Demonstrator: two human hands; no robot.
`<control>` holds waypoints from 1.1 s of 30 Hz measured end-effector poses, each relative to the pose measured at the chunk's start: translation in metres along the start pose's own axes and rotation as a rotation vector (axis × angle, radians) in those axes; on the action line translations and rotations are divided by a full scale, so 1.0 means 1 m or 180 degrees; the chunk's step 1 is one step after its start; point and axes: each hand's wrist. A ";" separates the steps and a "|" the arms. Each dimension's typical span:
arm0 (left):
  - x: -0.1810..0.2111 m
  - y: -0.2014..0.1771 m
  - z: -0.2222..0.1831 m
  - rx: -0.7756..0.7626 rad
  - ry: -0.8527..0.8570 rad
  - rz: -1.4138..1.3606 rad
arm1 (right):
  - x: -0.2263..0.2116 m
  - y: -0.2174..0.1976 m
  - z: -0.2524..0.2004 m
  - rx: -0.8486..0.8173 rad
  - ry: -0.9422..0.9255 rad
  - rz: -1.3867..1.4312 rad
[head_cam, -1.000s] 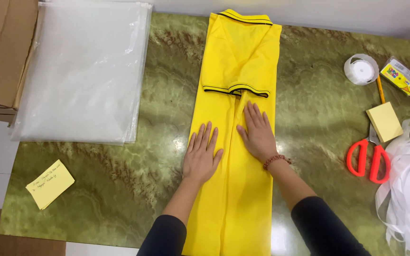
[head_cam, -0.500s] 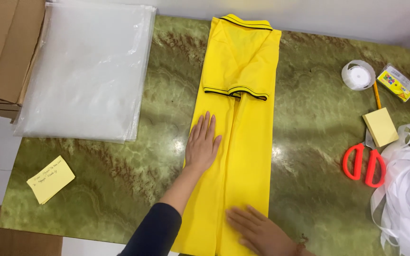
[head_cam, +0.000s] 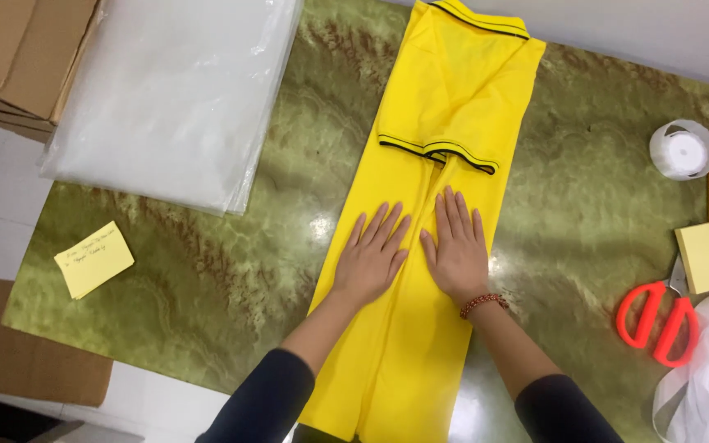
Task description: The person folds a yellow polo shirt on a table, smoothing the fabric and aligning the sleeves and collar. They then place the folded shirt into a clear plastic bag and seal it.
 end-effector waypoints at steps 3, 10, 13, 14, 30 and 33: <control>0.015 -0.030 -0.061 -0.0061 -0.0061 0.0109 | 0.001 -0.001 0.000 0.0011 0.0000 0.0043; 0.034 -0.066 -0.176 -0.0272 -0.0173 0.0422 | -0.007 0.003 -0.010 -0.0020 0.0051 0.0073; 0.032 -0.069 -0.193 -0.0312 -0.0102 0.0407 | -0.038 0.000 -0.044 0.0012 0.0340 0.0221; 0.031 -0.070 -0.195 -0.0296 -0.0101 0.0448 | -0.054 0.003 -0.063 0.0055 0.0316 0.0177; 0.000 -0.060 -0.224 -0.0714 0.0928 0.0156 | -0.196 -0.018 -0.281 -0.0123 -0.1430 -0.0764; -0.019 -0.087 -0.229 -0.1242 0.1555 -0.0294 | -0.186 -0.034 -0.291 -0.0136 -0.1523 -0.0475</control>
Point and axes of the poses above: each hand's wrist, its own z-axis towards the middle knuckle, its own y-axis out of the palm, x = y × z, and after that the axes turned 11 degrees about -y, right-handed
